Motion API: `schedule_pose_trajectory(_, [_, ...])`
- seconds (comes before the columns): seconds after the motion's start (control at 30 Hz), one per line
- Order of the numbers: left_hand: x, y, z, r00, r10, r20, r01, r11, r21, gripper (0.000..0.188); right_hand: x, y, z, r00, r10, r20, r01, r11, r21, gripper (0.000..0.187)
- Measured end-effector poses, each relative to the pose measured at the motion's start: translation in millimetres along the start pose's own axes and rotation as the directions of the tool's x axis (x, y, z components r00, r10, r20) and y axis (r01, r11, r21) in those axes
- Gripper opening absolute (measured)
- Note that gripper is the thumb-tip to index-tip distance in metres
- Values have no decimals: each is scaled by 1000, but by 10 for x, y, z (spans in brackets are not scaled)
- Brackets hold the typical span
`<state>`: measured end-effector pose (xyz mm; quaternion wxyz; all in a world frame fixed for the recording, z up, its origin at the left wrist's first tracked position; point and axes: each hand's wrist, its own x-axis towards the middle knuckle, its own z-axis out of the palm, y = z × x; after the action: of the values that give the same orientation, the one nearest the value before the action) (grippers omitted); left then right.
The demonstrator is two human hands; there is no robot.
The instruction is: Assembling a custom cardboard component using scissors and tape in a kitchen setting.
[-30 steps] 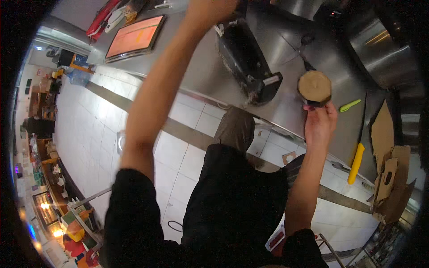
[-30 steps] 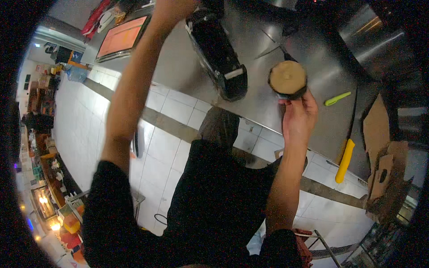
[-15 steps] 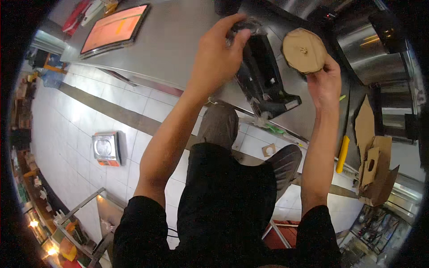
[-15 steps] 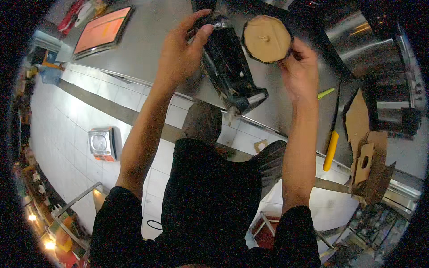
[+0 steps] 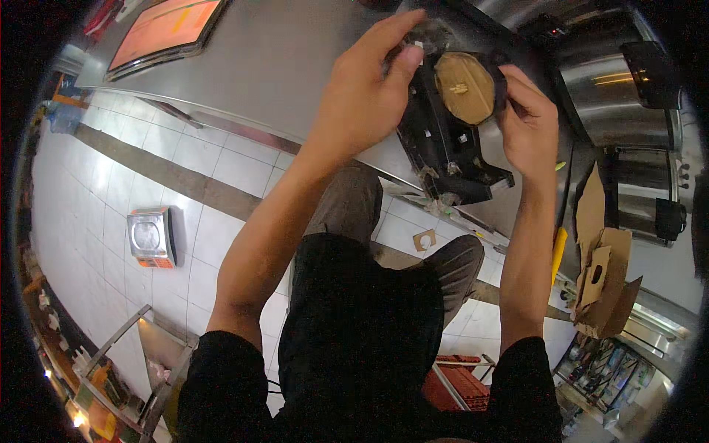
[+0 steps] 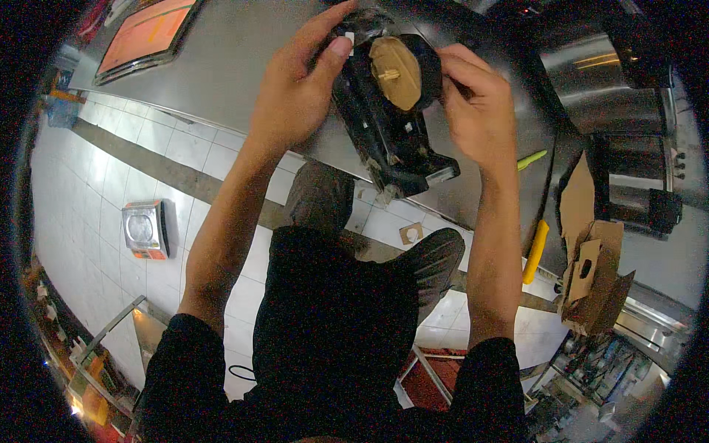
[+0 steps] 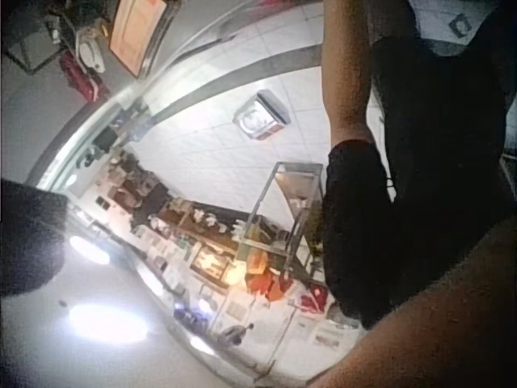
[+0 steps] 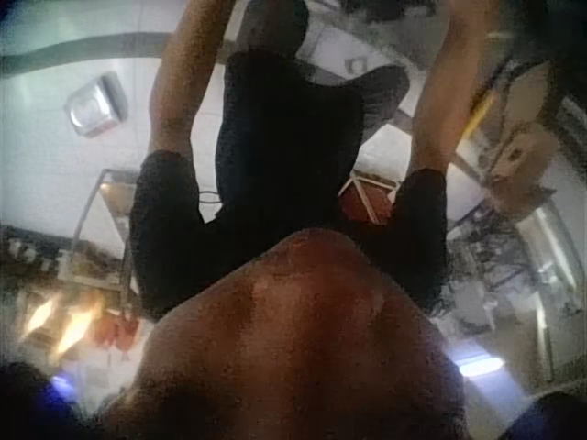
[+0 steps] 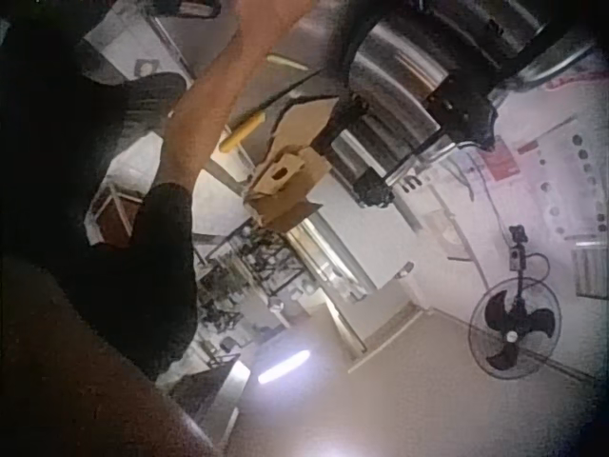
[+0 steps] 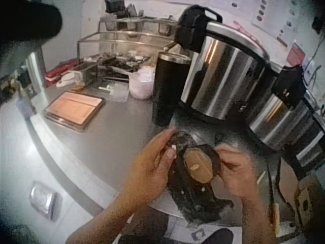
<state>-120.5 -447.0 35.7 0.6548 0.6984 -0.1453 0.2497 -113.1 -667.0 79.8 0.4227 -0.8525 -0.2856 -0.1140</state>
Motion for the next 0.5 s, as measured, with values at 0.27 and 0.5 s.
schedule_pose_trajectory(0.27, [80,-93,-185,922,0,388,101,966,-239,40,30,-264,82,992,-126,-6,118,942,-314,20])
schedule_pose_trajectory(0.5, [171,13,-338,852,-65,519,177,969,-170,42,49,-305,82,978,-206,21,198,902,-384,18])
